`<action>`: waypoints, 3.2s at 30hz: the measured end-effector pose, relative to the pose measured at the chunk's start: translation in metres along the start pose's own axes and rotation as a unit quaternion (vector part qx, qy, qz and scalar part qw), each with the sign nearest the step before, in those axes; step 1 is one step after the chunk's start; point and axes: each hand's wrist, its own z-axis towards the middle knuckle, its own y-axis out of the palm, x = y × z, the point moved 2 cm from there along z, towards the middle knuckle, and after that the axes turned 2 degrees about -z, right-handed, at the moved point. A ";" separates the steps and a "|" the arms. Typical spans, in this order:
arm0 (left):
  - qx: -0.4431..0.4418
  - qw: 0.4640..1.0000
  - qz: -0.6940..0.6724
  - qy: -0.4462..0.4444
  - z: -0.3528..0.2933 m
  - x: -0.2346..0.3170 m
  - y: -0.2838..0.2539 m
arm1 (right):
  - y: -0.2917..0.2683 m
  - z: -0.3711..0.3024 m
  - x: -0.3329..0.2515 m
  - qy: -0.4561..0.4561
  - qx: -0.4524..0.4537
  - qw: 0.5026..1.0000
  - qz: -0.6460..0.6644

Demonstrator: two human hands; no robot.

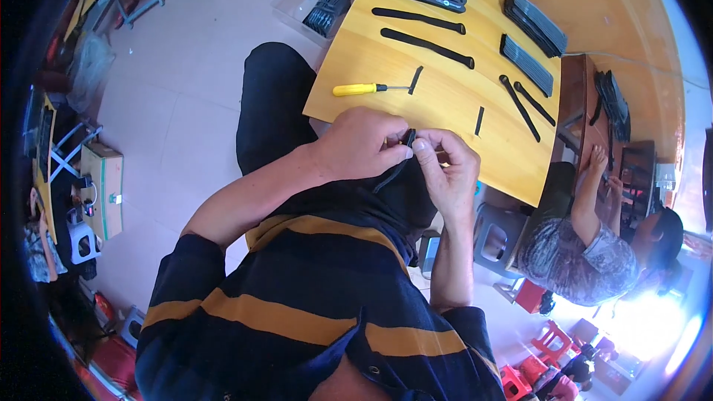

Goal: Manually attaching small plastic clips and buckles to black textile straps.

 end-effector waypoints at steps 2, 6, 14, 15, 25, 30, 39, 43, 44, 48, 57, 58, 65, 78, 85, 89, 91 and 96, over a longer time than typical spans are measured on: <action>-0.009 0.999 0.027 0.019 0.000 0.000 -0.001 | 0.000 0.000 -0.001 -0.008 -0.001 1.000 -0.017; -0.019 0.999 0.030 0.009 0.001 -0.003 -0.001 | 0.004 0.000 -0.002 -0.026 0.000 0.999 -0.044; -0.047 0.998 0.049 0.009 0.001 -0.001 -0.004 | 0.002 -0.002 -0.006 -0.027 -0.007 0.999 -0.044; -0.047 0.998 0.049 0.010 0.001 0.000 -0.003 | 0.002 -0.002 -0.007 -0.025 -0.010 0.999 -0.046; -0.064 0.994 0.084 0.010 0.001 0.004 -0.002 | 0.003 -0.005 -0.006 -0.022 -0.005 0.998 -0.059; -0.067 0.993 0.101 0.012 0.001 0.002 0.000 | 0.005 -0.006 -0.001 -0.024 -0.003 0.998 -0.064; -0.057 0.991 0.118 0.017 0.000 0.001 0.003 | 0.009 -0.006 -0.007 -0.019 0.021 0.998 -0.057; -0.051 0.990 0.124 0.034 0.001 0.004 0.003 | 0.010 -0.007 -0.001 0.004 0.037 0.998 -0.042; -0.050 0.990 0.127 0.032 0.001 0.005 0.003 | 0.011 -0.007 -0.002 0.004 0.037 0.998 -0.042; -0.053 0.988 0.139 0.032 0.000 0.005 0.004 | 0.013 -0.008 -0.002 -0.003 0.048 0.998 -0.044; -0.030 0.984 0.170 0.043 0.001 0.007 0.006 | 0.014 -0.007 -0.009 -0.031 0.058 0.993 -0.096; -0.026 0.984 0.172 0.047 0.000 0.006 0.007 | 0.014 -0.007 -0.009 -0.019 0.055 0.994 -0.089; -0.010 0.987 0.152 0.053 -0.001 0.007 0.008 | 0.014 -0.004 -0.005 -0.006 0.037 0.995 -0.093; -0.008 0.990 0.129 0.062 0.001 0.000 0.015 | 0.009 -0.001 -0.011 -0.052 -0.011 0.981 -0.186; -0.050 0.992 0.101 0.062 0.011 -0.001 0.010 | 0.006 0.004 -0.012 -0.023 -0.009 0.987 -0.161; -0.061 0.991 0.093 0.070 0.012 -0.001 0.006 | 0.006 0.005 -0.011 -0.002 -0.021 0.992 -0.126; -0.054 0.992 0.089 0.072 0.012 -0.004 0.008 | 0.007 0.006 -0.011 -0.026 -0.010 0.989 -0.143; -0.049 0.994 0.069 0.062 0.012 -0.008 0.007 | 0.013 0.005 -0.010 -0.031 0.015 0.987 -0.154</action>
